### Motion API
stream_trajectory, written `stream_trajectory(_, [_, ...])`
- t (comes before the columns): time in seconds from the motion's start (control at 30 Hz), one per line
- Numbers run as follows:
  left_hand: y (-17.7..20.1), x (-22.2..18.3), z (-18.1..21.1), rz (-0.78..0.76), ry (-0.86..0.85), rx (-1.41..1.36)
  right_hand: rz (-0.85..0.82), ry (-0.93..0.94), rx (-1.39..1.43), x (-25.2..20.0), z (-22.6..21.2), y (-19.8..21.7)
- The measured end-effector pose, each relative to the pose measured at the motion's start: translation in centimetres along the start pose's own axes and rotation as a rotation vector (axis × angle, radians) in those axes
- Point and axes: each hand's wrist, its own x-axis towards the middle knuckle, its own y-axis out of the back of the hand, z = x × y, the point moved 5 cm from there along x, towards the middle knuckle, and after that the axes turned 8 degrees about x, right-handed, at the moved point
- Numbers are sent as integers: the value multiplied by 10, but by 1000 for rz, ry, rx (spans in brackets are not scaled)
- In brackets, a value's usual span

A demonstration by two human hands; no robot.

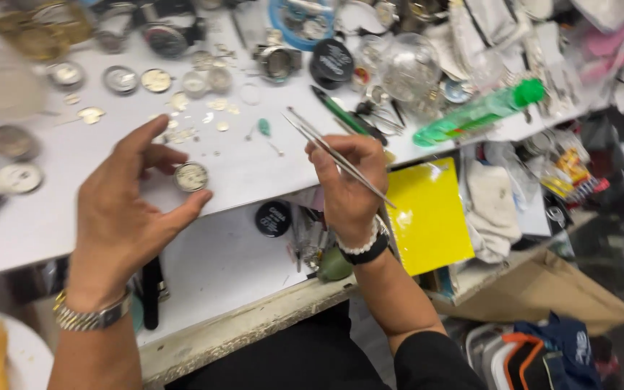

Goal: The person is using tweezers and a fine-tipped tool to manipulate and assemble components within a small watch movement on a workbench.

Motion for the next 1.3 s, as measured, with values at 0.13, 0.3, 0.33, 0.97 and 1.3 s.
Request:
stream_trajectory(0.13, [8,0,2,29,29,-1,-82,-53,55,-40,18,-21])
stream_trajectory(0.3, [10,2,3,19,31,-64,-241,150,-197,-46,19,-40])
stream_trajectory(0.33, [10,2,2,25,38,-58,-248,152,-188,-47,21,-42])
stream_trajectory(0.97, [8,3,-1,10,42,-37,-209,389,-323,-54,26,-47])
stream_trajectory(1.3, [8,1,0,1,51,-66,-219,343,-324,-55,23,-44])
